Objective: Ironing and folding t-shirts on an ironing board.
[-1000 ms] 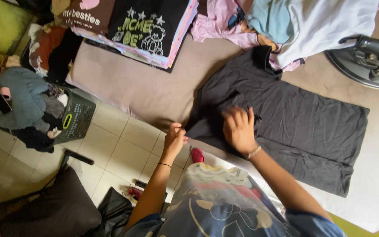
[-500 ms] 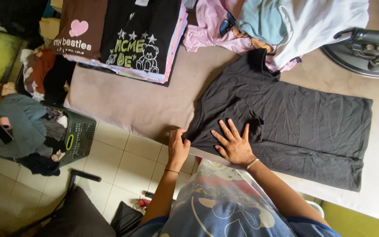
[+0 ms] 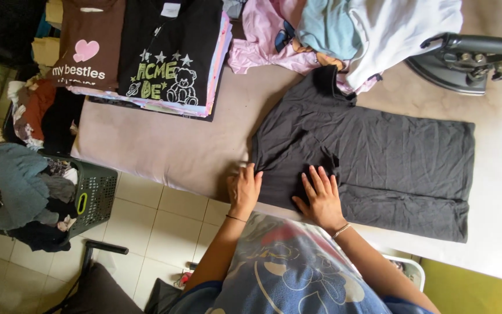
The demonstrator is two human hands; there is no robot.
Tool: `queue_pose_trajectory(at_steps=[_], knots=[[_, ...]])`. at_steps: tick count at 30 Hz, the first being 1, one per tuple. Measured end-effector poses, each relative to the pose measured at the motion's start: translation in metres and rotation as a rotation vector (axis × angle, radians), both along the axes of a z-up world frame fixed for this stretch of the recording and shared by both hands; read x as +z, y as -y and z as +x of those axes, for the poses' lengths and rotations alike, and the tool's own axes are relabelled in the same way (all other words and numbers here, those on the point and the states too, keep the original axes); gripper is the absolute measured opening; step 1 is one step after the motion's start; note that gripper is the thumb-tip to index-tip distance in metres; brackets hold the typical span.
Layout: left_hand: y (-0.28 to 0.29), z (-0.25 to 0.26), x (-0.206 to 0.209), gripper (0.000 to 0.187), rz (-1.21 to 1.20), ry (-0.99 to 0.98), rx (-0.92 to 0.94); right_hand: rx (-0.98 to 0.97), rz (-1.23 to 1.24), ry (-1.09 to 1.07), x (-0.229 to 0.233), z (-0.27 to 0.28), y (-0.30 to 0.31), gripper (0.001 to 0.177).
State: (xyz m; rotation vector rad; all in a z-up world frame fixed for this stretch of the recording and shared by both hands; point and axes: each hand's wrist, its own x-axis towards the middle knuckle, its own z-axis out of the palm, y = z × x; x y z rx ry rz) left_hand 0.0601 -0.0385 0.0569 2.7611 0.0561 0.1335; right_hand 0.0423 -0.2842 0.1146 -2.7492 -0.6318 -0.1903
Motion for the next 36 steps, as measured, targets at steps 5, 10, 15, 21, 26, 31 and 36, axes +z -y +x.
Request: queue_pose_trajectory(at_steps=[5,10,15,21,26,31,36], knots=[[0.042,-0.008,0.026,0.036,0.05,0.069,-0.02,-0.153,0.07,0.075,0.016,0.057,0.023,0.064],[0.094,-0.025,0.026,0.05,0.049,0.243,-0.319,-0.301,-0.033,-0.16,-0.032,0.115,0.028,0.078],[0.099,-0.02,0.051,0.081,-0.046,0.022,-0.108,-0.183,0.081,-0.007,-0.07,0.123,0.039,0.03],[0.107,0.001,0.022,0.07,0.095,-0.095,-0.016,-0.16,0.118,-0.178,0.0,0.125,0.05,0.046],[0.106,0.002,0.026,0.066,0.042,0.092,-0.118,-0.115,-0.105,-0.509,-0.009,0.117,0.088,0.063],[0.12,0.01,0.03,0.071,0.06,0.006,-0.055,-0.003,0.146,-0.468,-0.019,0.105,0.097,0.033],[0.087,0.032,-0.002,0.046,-0.337,-0.164,0.204,0.318,0.211,-0.11,0.014,0.059,0.08,0.018]])
